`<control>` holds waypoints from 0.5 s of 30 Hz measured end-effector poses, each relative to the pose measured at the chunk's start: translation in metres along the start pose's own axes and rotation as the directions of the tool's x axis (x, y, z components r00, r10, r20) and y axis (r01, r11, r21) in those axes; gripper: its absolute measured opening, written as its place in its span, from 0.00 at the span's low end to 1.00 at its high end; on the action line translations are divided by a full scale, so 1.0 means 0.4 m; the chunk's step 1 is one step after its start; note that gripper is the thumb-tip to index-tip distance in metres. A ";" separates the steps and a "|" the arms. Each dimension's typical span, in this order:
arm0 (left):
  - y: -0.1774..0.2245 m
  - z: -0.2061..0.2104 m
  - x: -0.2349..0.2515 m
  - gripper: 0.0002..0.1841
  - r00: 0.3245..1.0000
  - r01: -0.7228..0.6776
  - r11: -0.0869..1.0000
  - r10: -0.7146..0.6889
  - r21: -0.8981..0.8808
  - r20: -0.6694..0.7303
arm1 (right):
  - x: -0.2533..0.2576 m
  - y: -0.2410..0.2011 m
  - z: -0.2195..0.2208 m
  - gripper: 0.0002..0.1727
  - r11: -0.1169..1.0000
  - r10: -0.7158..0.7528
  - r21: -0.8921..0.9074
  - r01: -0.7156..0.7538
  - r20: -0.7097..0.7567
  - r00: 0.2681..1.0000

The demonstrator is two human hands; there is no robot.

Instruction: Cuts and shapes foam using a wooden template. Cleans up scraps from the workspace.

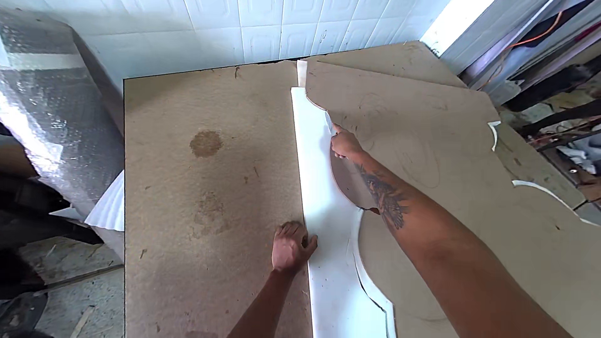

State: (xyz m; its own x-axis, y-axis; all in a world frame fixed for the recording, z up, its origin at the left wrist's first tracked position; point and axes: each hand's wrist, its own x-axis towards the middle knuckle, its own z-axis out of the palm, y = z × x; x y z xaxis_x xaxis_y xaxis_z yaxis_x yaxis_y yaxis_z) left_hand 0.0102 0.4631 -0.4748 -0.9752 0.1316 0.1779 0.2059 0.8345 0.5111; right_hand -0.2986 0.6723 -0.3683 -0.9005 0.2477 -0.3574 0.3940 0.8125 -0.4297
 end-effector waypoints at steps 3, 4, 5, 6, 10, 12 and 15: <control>-0.002 -0.002 0.002 0.23 1.000 -0.006 1.000 0.006 -0.011 -0.004 | 0.030 -0.001 -0.019 0.40 0.998 0.011 -0.059 -0.009 0.026 1.000; -0.003 -0.003 0.002 0.23 1.000 -0.009 1.000 0.009 -0.015 -0.009 | 0.040 -0.003 -0.022 0.40 0.997 0.017 -0.079 -0.014 0.033 0.999; -0.004 -0.002 0.003 0.22 1.000 -0.011 1.000 0.011 -0.020 -0.012 | 0.046 -0.009 -0.026 0.40 0.994 0.028 -0.102 -0.024 0.040 0.999; -0.005 -0.002 0.004 0.22 1.000 -0.012 1.000 0.012 -0.024 -0.016 | 0.051 -0.016 -0.030 0.40 0.991 0.037 -0.132 -0.031 0.044 0.998; -0.006 -0.003 0.000 0.21 1.000 -0.013 1.000 0.013 -0.026 -0.021 | 0.068 -0.054 -0.035 0.41 0.977 0.060 -0.208 -0.046 0.061 0.996; -0.007 -0.004 0.006 0.21 0.999 -0.022 1.000 0.021 -0.023 -0.030 | 0.079 -0.069 -0.037 0.41 0.974 0.077 -0.217 -0.063 0.058 0.995; -0.008 -0.004 0.008 0.22 0.999 -0.027 0.999 0.027 -0.020 -0.029 | 0.092 -0.067 -0.040 0.42 0.976 0.107 -0.195 -0.093 0.060 0.992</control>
State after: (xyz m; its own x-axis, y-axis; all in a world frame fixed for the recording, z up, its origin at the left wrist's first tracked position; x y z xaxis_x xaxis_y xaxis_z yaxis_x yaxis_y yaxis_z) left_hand 0.0064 0.4600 -0.4744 -0.9666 0.1386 0.2156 0.2341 0.8197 0.5228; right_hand -0.3454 0.6679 -0.3567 -0.8407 0.3008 -0.4502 0.4326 0.8732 -0.2244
